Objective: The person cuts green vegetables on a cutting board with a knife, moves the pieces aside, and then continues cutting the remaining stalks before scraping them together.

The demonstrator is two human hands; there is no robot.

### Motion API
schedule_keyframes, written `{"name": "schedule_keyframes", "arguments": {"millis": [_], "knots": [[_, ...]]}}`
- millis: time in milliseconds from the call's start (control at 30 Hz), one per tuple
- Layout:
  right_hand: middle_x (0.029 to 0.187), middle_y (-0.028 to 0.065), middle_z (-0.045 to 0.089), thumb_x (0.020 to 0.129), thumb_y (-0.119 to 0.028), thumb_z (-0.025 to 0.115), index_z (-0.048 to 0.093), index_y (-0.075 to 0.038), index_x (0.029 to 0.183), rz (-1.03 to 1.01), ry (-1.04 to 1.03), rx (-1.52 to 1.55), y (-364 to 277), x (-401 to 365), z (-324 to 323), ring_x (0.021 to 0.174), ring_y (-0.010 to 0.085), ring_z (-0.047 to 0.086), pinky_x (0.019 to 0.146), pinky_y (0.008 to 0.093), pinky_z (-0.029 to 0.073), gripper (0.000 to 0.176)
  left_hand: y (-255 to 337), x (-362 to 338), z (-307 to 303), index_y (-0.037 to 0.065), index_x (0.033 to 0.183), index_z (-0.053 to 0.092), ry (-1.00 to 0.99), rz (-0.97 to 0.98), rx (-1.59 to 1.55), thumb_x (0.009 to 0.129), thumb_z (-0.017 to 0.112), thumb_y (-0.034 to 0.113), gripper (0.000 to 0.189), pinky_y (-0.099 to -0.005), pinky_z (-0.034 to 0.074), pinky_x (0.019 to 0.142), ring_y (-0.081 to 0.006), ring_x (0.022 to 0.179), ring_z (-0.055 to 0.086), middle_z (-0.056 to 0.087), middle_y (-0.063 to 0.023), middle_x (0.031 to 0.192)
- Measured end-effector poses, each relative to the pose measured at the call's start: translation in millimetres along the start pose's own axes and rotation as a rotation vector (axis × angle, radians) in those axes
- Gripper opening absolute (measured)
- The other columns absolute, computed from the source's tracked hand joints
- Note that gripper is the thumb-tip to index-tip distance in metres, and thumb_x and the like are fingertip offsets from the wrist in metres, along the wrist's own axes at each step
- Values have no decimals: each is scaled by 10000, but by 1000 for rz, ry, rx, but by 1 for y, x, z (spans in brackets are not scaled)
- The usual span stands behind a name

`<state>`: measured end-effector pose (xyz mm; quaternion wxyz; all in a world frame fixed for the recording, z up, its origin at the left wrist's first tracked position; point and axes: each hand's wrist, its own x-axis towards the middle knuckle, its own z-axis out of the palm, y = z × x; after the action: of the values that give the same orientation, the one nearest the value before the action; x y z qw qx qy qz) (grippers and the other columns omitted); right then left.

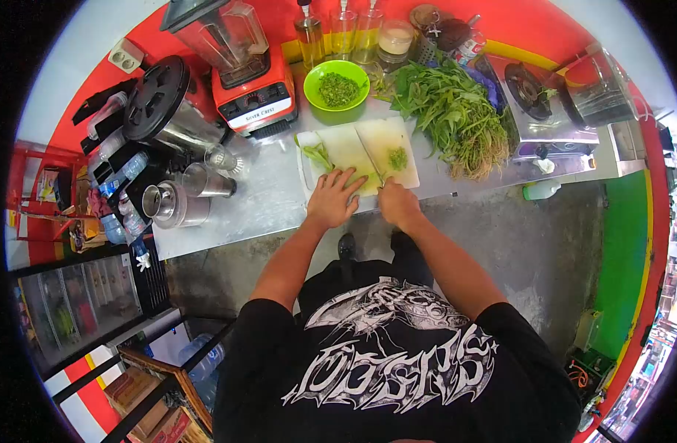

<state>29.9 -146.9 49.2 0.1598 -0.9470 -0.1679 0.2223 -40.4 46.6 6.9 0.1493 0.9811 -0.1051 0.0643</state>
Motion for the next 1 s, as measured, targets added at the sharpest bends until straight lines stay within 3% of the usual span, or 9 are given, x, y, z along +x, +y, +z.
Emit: {"name": "schedule_keyframes", "arguments": {"millis": [100,167,333,533,600,700,933,1000], "knots": [[1004,324,685,1009,-316,533,527,53,1116,8,-67,13,-6,-3,-9,982,499,668,873,564,521,384,1,0,-2,263,1467,518,-4,-8,3,930,568,363,548,-486,337,1107,-316,1345,413,454,-57,1514],[1093,297,691,1028,-298,490,521,43,1162,94,-123,14,-11,-14,-7,1027,468,680,899,530,539,368,0,0,-2,263,1466,519,-7,-17,-2,928,569,362,549,-488,336,1109,-316,1347,411,453,-56,1514],[1074,302,690,1023,-319,497,522,45,1171,132,-79,-4,-11,0,-3,1035,468,677,907,543,531,393,-2,1,0,256,1451,531,13,1,-31,920,577,353,542,-495,339,1098,-344,1336,426,469,-67,1498],[1084,308,686,1025,-340,487,525,40,1175,42,-114,4,-12,-5,-6,1060,476,666,925,541,524,411,0,1,-3,255,1447,534,-7,-19,-38,912,588,358,548,-494,335,1102,-341,1336,419,472,-59,1495],[1084,307,687,1023,-339,490,529,42,1161,173,-91,20,-15,-10,3,1051,483,663,923,548,520,407,-2,1,-3,251,1449,537,-7,-18,-24,920,575,364,542,-490,334,1106,-334,1336,421,477,-61,1494],[1096,301,687,1027,-350,475,529,36,1165,184,-113,33,-17,-2,-1,1062,477,663,928,553,515,414,-3,2,-2,246,1449,543,-8,-8,-22,927,564,373,537,-486,334,1107,-327,1338,422,479,-62,1498],[1046,323,681,1025,-364,502,526,31,1152,86,-87,49,-12,-4,5,1023,501,660,904,572,511,416,-2,2,-4,236,1438,554,-8,-14,-29,927,571,371,529,-478,345,1091,-322,1315,433,476,-59,1498],[1038,329,679,1025,-358,505,532,40,1144,192,-85,53,-16,-6,11,1015,501,661,901,575,511,416,-2,1,-5,235,1436,556,-15,-17,-35,928,570,372,526,-477,345,1090,-321,1312,433,477,-60,1497]]}}
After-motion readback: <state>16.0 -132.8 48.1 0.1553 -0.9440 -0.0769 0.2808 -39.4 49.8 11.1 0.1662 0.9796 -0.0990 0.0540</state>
